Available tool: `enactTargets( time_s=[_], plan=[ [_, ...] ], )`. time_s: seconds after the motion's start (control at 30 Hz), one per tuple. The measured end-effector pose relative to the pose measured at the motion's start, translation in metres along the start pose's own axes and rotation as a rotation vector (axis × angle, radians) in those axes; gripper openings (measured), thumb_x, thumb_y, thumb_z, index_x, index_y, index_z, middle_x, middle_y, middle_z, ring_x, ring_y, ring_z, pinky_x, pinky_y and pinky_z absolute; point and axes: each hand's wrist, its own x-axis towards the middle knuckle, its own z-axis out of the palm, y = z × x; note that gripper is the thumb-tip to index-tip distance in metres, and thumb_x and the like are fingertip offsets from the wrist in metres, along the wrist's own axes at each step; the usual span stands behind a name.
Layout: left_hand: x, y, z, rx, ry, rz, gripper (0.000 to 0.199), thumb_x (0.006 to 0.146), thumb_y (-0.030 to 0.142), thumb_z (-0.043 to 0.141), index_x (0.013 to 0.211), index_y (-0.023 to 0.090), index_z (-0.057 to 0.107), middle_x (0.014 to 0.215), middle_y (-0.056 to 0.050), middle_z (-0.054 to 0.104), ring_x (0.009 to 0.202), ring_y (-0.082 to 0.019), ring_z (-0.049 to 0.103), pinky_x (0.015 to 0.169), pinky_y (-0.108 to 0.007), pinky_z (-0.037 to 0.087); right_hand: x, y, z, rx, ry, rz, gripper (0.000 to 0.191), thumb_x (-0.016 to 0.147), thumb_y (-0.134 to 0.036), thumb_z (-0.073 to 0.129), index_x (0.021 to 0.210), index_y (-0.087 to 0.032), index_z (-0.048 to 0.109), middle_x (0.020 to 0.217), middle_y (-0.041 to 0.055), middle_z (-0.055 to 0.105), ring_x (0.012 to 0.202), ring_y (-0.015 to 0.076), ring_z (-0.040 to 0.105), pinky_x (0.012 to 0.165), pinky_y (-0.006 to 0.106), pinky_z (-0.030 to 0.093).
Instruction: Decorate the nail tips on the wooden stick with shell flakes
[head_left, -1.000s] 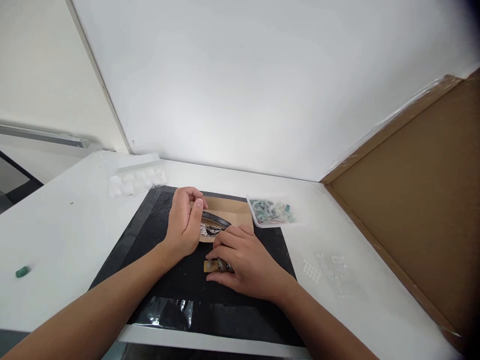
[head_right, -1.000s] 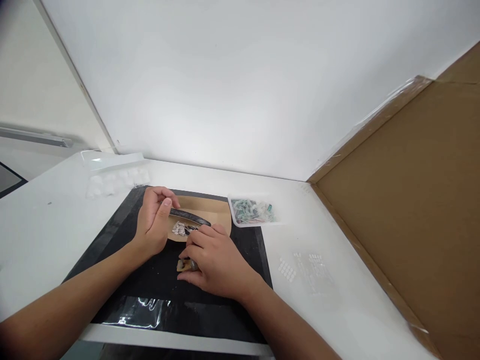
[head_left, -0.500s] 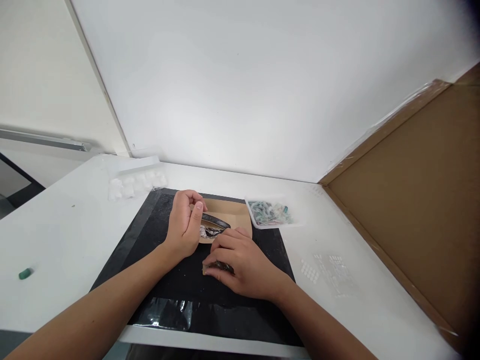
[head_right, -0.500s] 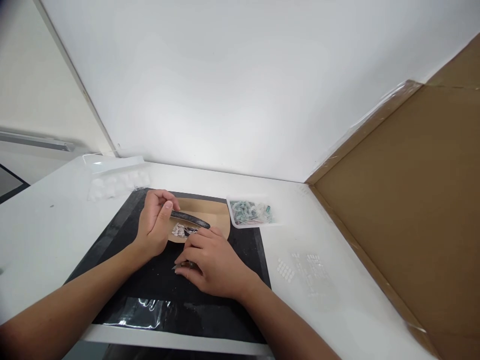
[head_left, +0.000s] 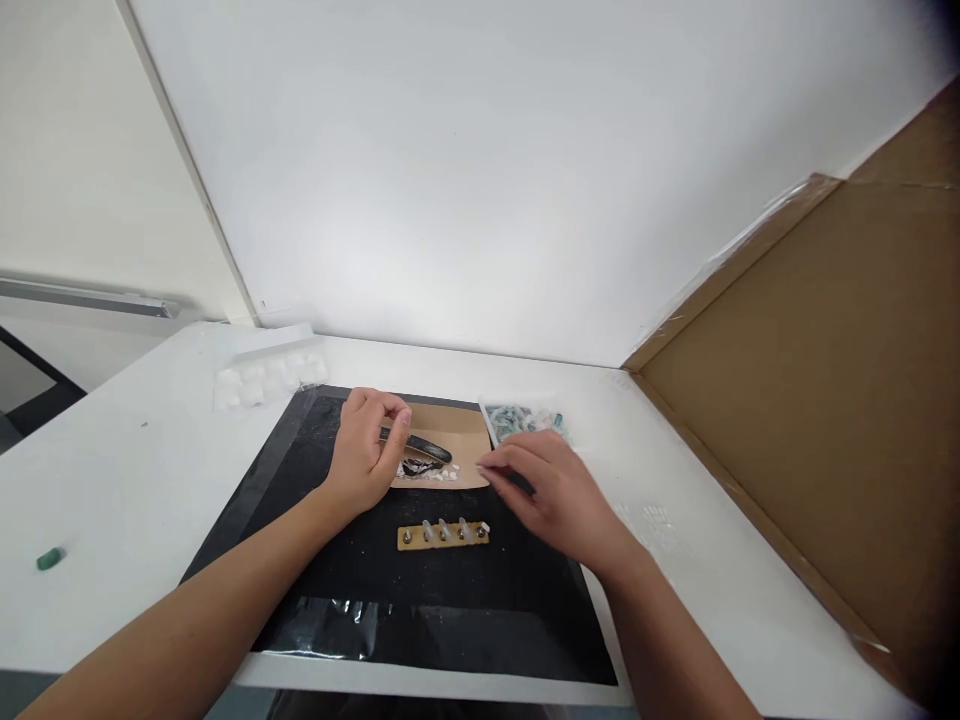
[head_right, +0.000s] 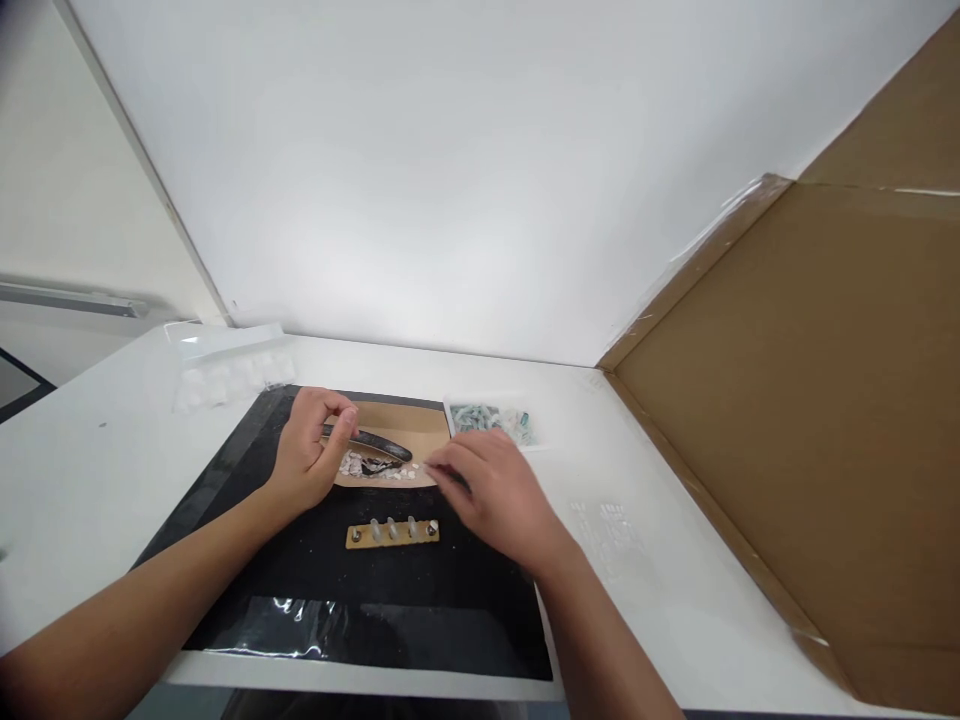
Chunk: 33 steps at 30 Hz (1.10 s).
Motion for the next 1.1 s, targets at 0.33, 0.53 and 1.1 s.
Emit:
enactTargets(
  time_s=[0.33,0.53,1.1],
  plan=[
    [-0.001,-0.001,0.004,0.135,0.018,0.225,0.044,0.106,0.014,0.048,0.147,0.027,0.060,0.112,-0.008,0.084,0.119,-0.031,0.064,0.111,-0.055,0.034,-0.072,0.017,-0.008,-0.288,0.016,0.251,0.021,0.107,-0.021,0.060,0.121,-0.026,0.076,0.100,0.0036,0.080,0.093,0.0236,0.072,0.085,0.040,0.039],
    [-0.001,0.030,-0.016,0.137,0.041,0.241,0.073,0.104,0.011,0.047,0.171,0.025,0.021,0.146,-0.014,0.067,0.136,-0.032,0.054,0.112,-0.057,0.044,-0.070,0.024,-0.002,-0.252,0.157,0.287,0.018,0.108,-0.031,0.063,0.106,-0.026,0.079,0.099,0.0032,0.082,0.094,0.0221,0.074,0.086,0.038,0.037],
    [-0.116,0.041,-0.031,0.140,-0.273,-0.115,0.034,0.103,0.032,0.062,0.137,0.026,0.061,0.127,-0.011,0.068,0.119,-0.029,0.060,0.084,-0.038,0.057,-0.083,0.022,0.011,0.045,0.340,0.478,0.035,0.113,-0.038,0.043,0.109,-0.025,0.075,0.075,-0.0014,0.079,0.067,0.0184,0.073,0.086,0.036,0.052]
  ],
)
